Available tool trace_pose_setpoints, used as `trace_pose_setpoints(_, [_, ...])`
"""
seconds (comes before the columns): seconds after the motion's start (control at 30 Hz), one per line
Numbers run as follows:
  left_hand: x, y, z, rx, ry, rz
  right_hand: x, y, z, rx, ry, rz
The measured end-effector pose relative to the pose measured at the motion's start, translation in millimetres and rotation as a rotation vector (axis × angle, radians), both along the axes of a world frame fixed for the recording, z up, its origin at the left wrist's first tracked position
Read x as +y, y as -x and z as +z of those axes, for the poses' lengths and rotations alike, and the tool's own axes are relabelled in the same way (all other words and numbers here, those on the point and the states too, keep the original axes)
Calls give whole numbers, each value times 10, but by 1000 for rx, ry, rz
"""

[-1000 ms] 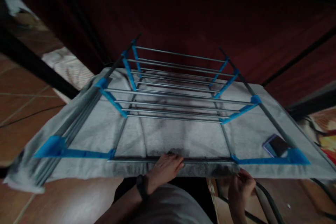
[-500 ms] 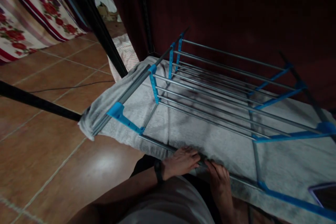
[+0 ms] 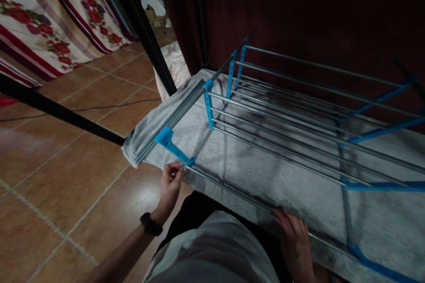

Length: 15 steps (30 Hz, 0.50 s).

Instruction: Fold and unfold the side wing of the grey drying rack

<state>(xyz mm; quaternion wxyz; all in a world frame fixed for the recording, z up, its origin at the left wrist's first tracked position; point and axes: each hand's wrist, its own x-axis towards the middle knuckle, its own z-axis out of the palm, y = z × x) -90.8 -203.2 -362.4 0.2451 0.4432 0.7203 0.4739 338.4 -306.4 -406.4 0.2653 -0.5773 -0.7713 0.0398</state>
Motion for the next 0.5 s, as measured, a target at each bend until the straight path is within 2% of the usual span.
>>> trace_pose_setpoints(0.03, [40, 44, -59, -73, -2, 32, -6, -3, 7, -3, 9, -1])
trace_pose_setpoints(0.07, [83, 78, -109, -112, -1, 8, -11, -6, 12, -6, 11, -2])
trace_pose_setpoints(0.3, [404, 331, -248, -99, 35, -502, -11, -11, 26, -45, -41, 26])
trace_pose_setpoints(0.5, [525, 512, -251, -132, 56, -659, -29, -37, 0, -55, -17, 27])
